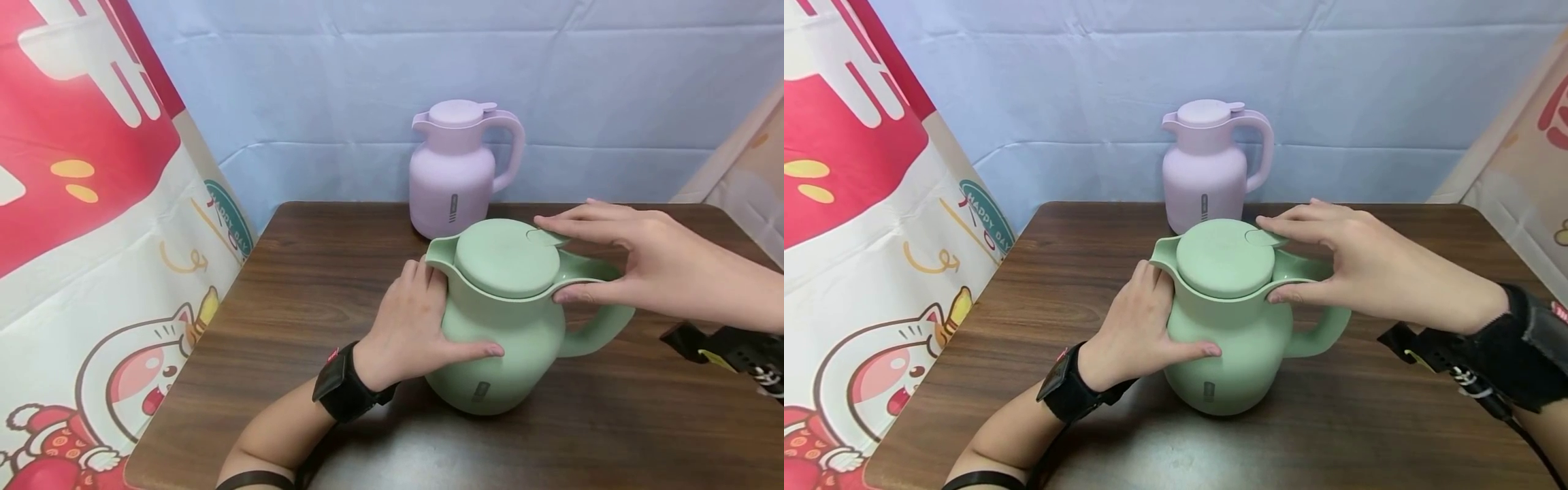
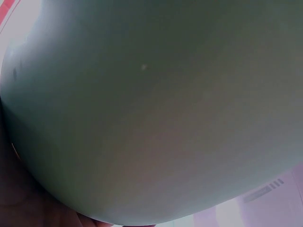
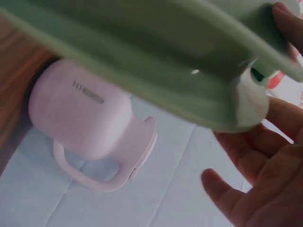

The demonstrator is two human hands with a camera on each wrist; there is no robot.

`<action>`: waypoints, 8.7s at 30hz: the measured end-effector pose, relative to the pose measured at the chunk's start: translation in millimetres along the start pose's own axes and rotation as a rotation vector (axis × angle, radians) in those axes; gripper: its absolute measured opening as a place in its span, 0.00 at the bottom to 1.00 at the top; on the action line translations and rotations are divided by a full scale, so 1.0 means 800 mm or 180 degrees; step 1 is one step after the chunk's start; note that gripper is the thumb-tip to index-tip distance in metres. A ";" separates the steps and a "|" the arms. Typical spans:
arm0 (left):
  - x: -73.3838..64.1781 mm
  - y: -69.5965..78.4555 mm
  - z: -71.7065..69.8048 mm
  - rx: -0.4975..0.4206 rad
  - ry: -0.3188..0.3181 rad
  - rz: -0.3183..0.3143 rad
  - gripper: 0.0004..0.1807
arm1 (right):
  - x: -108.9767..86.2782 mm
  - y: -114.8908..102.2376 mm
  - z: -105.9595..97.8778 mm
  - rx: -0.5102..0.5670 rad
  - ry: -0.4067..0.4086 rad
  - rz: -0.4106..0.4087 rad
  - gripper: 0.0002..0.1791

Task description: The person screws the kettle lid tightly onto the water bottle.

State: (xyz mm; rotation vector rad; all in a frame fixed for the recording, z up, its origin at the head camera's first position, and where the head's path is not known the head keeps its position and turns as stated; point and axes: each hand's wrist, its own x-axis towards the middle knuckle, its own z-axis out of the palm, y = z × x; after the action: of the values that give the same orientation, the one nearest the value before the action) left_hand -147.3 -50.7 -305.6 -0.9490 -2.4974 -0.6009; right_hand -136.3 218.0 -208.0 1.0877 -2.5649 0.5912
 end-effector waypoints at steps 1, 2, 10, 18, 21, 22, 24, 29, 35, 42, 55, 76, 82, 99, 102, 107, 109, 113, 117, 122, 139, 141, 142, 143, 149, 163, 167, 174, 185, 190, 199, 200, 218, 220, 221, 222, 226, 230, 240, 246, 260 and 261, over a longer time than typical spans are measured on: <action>0.000 0.000 0.000 0.0004 0.0000 -0.0001 0.60 | 0.000 0.000 0.000 0.0006 -0.0026 0.0022 0.50; 0.000 0.000 0.000 0.0002 -0.0003 0.0000 0.60 | -0.001 -0.001 -0.001 0.0009 -0.0047 0.0047 0.50; 0.000 0.001 -0.001 -0.0012 0.0021 -0.0003 0.62 | -0.003 0.002 -0.001 -0.0030 -0.0028 0.0017 0.50; 0.000 0.000 0.000 -0.0053 0.0020 0.0007 0.61 | -0.003 0.001 0.001 -0.0013 0.0012 0.0012 0.49; 0.000 0.000 0.000 -0.0049 0.0035 0.0017 0.62 | -0.003 0.002 0.001 -0.0039 0.0094 -0.0047 0.48; 0.000 0.000 0.000 -0.0046 0.0038 0.0017 0.62 | -0.003 0.002 0.001 -0.0055 0.0129 -0.0085 0.47; 0.000 0.001 0.000 -0.0040 0.0046 0.0018 0.62 | -0.003 0.003 0.001 -0.0083 0.0206 -0.0189 0.44; 0.000 0.001 0.000 -0.0048 0.0046 0.0004 0.62 | -0.002 0.006 0.004 -0.0067 0.0395 -0.0456 0.37; 0.000 0.002 -0.001 -0.0012 0.0005 -0.0024 0.62 | -0.002 0.004 0.009 -0.0103 0.0625 -0.0747 0.37; 0.000 0.002 -0.001 -0.0015 0.0033 -0.0010 0.62 | 0.001 -0.001 0.011 -0.0260 0.0781 -0.1077 0.36; 0.000 0.002 0.000 -0.0031 0.0029 -0.0015 0.62 | -0.004 -0.006 0.018 -0.0304 0.1057 -0.1168 0.33; 0.000 0.002 0.000 -0.0074 0.0038 -0.0029 0.62 | -0.026 0.011 0.030 0.1118 0.0583 -0.0228 0.27; -0.001 0.001 -0.001 -0.0099 0.0061 -0.0016 0.63 | -0.031 0.003 0.032 0.0652 0.0532 0.0007 0.31; 0.000 0.002 0.000 -0.0119 0.0053 -0.0019 0.62 | -0.022 -0.009 0.024 -0.0782 0.0577 -0.0552 0.33; 0.000 0.002 0.000 -0.0125 0.0049 -0.0021 0.62 | -0.018 -0.016 0.023 -0.0880 0.0717 -0.0738 0.31; 0.000 0.001 0.000 -0.0132 0.0049 -0.0024 0.63 | -0.015 -0.021 0.026 -0.0980 0.0894 -0.0930 0.30; 0.000 0.001 0.000 -0.0133 0.0052 -0.0019 0.63 | -0.015 -0.020 0.027 -0.0962 0.0906 -0.0925 0.30; 0.000 0.001 0.000 -0.0122 0.0054 -0.0007 0.64 | -0.019 -0.013 0.028 -0.0751 0.0816 -0.0765 0.31; 0.000 0.001 0.000 -0.0130 0.0060 -0.0003 0.63 | -0.026 -0.004 0.030 -0.0382 0.0616 -0.0417 0.28; 0.000 0.001 0.000 -0.0136 0.0092 0.0019 0.63 | -0.033 0.000 0.031 -0.0003 0.0393 0.0022 0.27; -0.001 0.004 0.001 -0.0082 0.0111 0.0002 0.62 | -0.031 0.008 0.036 0.0090 0.0550 -0.0207 0.23; -0.001 0.004 0.001 -0.0091 0.0118 0.0003 0.62 | -0.032 0.009 0.037 0.0256 0.0448 -0.0038 0.19; -0.001 0.004 0.001 -0.0090 0.0120 -0.0001 0.62 | -0.032 0.011 0.038 0.0355 0.0415 -0.0013 0.20; -0.002 0.004 0.002 -0.0091 0.0117 -0.0008 0.62 | -0.033 0.012 0.040 0.0493 0.0380 0.0020 0.23; -0.003 0.004 0.002 -0.0069 0.0117 -0.0069 0.63 | -0.034 0.015 0.045 0.1144 0.0249 0.0375 0.26; -0.021 0.004 0.001 -0.0525 -0.0050 0.0000 0.60 | -0.037 -0.023 0.102 -0.0609 0.2231 -0.1007 0.26; -0.047 -0.007 0.009 -0.0443 -0.0010 0.0548 0.66 | -0.051 -0.034 0.126 -0.0828 0.2129 -0.1350 0.29; -0.086 -0.028 0.032 0.0227 0.0782 0.1458 0.52 | -0.074 -0.040 0.161 -0.0749 0.1736 -0.1302 0.37; -0.057 -0.029 0.037 -0.0110 0.0294 0.1254 0.58 | -0.076 -0.036 0.182 -0.0778 0.1825 -0.0858 0.43; -0.023 -0.033 0.049 0.0010 0.0066 0.1155 0.55 | -0.075 -0.017 0.175 -0.0998 0.1839 -0.0490 0.44; 0.017 -0.035 0.078 0.0113 -0.0023 0.1023 0.49 | -0.075 0.009 0.170 -0.1212 0.1770 -0.0020 0.47; 0.020 -0.035 0.081 0.0129 -0.0017 0.1008 0.50 | -0.074 0.013 0.171 -0.1227 0.1777 0.0008 0.47; 0.089 -0.030 0.136 0.0335 -0.0112 0.0877 0.49 | -0.059 0.076 0.173 -0.1897 0.1737 0.0695 0.59; 0.099 -0.028 0.143 0.0352 -0.0140 0.0851 0.49 | -0.057 0.086 0.174 -0.1926 0.1798 0.0776 0.60; 0.103 -0.027 0.147 0.0364 -0.0150 0.0842 0.49 | -0.055 0.091 0.174 -0.1929 0.1833 0.0804 0.60; 0.108 -0.026 0.149 0.0381 -0.0163 0.0828 0.49 | -0.054 0.096 0.174 -0.1932 0.1856 0.0825 0.60; 0.123 -0.026 0.155 0.0463 -0.0226 0.0771 0.49 | -0.050 0.112 0.174 -0.1941 0.1882 0.0845 0.60; 0.136 -0.030 0.156 0.0494 -0.0370 0.0751 0.51 | -0.046 0.124 0.174 -0.1970 0.1910 0.0825 0.59; 0.172 -0.028 0.161 0.0460 -0.0973 0.0613 0.65 | -0.040 0.156 0.171 -0.1964 0.1855 0.1114 0.59; 0.192 -0.031 0.166 0.0465 -0.1142 0.0506 0.71 | -0.035 0.170 0.169 -0.1768 0.1729 0.1340 0.62; 0.206 -0.020 0.185 0.0447 -0.1327 0.0295 0.65 | -0.030 0.193 0.159 -0.1099 0.1549 0.2041 0.68; 0.205 -0.019 0.186 0.0470 -0.1343 0.0297 0.64 | -0.030 0.194 0.158 -0.1038 0.1536 0.2101 0.68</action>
State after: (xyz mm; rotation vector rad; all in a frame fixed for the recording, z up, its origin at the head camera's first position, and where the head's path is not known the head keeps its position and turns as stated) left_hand -302.8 101.6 -349.6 -1.2307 -2.7900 -0.1951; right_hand -247.3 270.7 -368.0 -0.0363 -2.4140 0.4699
